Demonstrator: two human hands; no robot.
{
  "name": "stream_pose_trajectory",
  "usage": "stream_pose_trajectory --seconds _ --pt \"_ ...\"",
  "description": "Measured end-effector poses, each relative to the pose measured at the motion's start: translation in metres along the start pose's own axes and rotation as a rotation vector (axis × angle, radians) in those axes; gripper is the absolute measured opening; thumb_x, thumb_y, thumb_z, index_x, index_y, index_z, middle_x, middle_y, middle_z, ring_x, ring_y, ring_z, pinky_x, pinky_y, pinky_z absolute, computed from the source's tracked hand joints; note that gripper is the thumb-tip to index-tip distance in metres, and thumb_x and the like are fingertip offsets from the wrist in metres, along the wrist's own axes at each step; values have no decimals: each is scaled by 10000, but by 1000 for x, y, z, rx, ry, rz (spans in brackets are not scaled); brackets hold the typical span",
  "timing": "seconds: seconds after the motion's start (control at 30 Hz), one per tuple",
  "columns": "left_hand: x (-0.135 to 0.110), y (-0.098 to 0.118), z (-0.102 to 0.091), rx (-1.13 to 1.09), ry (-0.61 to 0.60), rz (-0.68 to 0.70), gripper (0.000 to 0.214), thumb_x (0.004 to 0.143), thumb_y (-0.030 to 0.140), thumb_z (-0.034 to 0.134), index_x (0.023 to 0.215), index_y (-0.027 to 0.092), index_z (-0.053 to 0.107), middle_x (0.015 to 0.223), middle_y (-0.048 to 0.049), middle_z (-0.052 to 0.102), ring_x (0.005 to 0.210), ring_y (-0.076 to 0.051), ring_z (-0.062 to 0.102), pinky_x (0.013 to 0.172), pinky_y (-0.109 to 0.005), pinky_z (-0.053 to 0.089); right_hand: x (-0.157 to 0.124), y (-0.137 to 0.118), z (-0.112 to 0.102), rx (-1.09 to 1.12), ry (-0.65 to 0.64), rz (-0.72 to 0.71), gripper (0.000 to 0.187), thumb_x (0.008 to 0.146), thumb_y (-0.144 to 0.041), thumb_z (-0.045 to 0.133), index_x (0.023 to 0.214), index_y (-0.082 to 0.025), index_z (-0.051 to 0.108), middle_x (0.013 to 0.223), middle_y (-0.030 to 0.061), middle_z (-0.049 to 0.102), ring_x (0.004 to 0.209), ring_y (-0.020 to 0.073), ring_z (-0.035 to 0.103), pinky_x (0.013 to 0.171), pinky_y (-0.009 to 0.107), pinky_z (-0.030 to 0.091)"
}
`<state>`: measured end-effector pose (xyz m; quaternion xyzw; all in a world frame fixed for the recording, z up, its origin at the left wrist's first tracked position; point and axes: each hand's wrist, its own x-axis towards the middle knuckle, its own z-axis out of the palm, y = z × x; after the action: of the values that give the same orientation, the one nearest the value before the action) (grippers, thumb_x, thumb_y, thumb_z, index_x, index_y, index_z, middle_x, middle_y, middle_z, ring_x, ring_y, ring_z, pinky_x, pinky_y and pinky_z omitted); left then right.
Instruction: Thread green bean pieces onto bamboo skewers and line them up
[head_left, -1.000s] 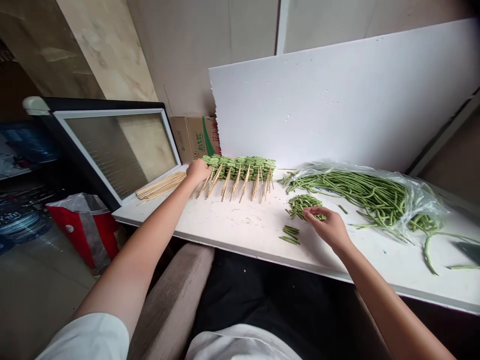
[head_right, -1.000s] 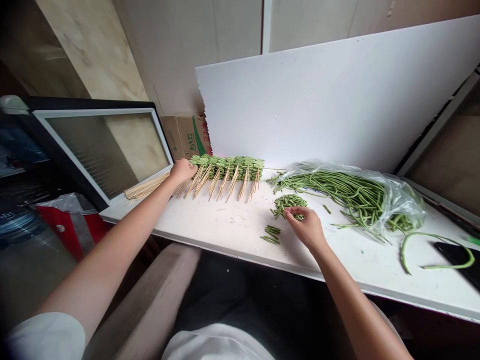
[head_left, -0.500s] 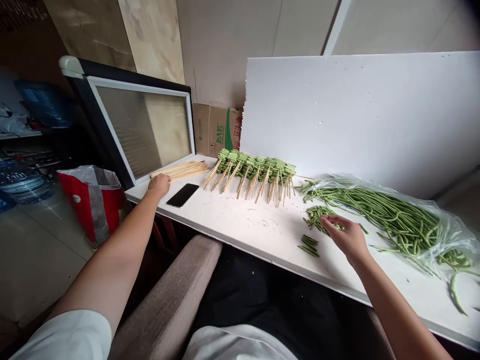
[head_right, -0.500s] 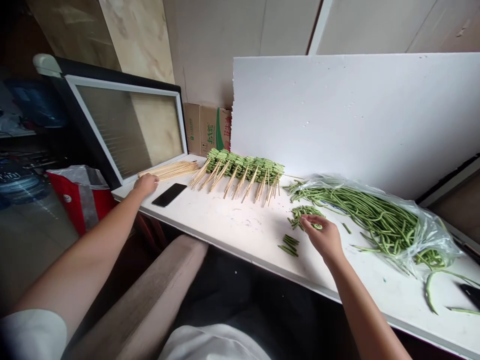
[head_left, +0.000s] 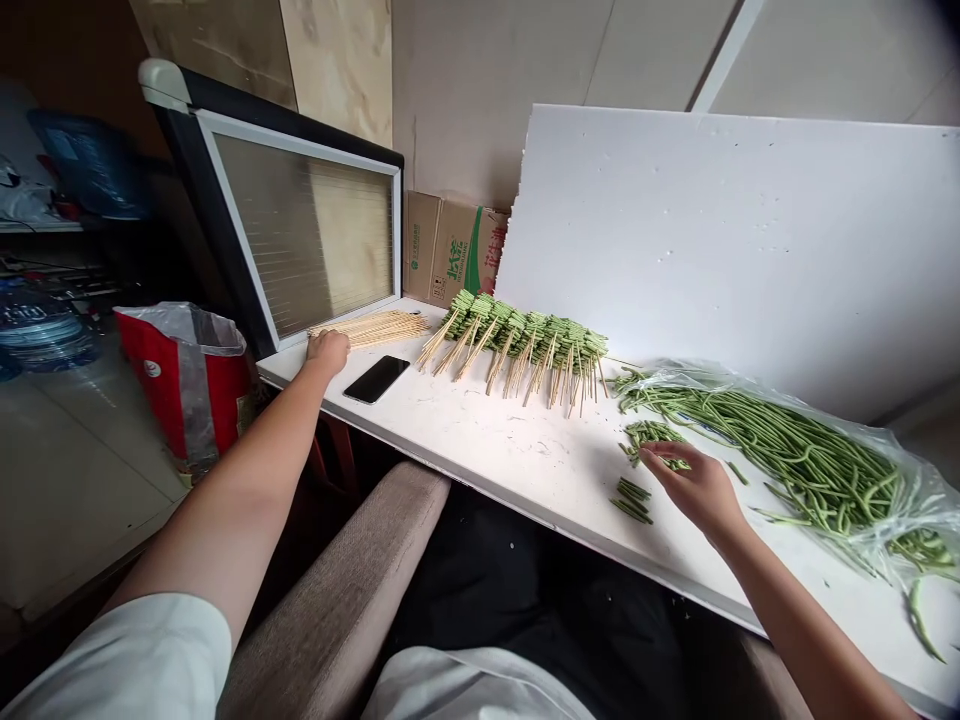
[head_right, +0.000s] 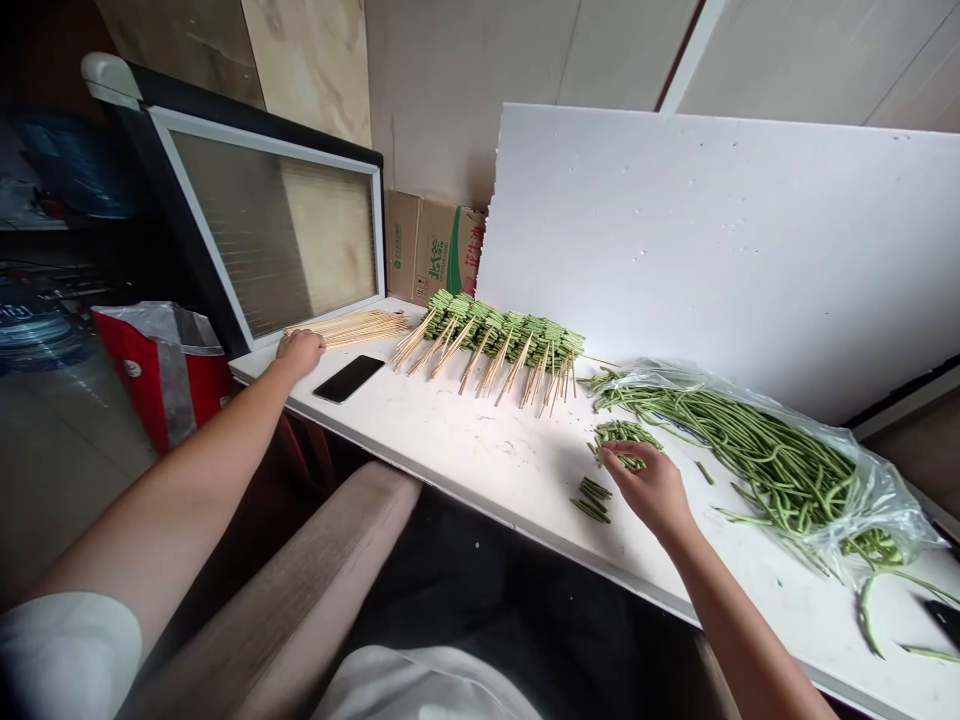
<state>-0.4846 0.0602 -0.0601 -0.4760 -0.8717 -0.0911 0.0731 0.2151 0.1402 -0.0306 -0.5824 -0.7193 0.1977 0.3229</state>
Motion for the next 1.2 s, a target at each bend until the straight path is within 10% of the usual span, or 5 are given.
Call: stream_pose_trajectory --seconds 0.57,1.2 --pt "25 -6 6 18 -79 -188 397 918 245 635 1254 59 738 1308 -298 714 1273 -426 629 1016 -489 525 -4 2 6 -16 -47 -37 518 761 -673 752 980 -213 847 1102 151 822 667 275 711 621 401 520" --pt "3 -1 5 52 -1 -46 460 894 168 555 1313 29 687 1346 -312 678 1356 -412 538 1135 -518 420 -12 12 5 17 -36 -92 528 782 -700 739 955 -214 850 1122 157 820 649 246 667 627 412 535"
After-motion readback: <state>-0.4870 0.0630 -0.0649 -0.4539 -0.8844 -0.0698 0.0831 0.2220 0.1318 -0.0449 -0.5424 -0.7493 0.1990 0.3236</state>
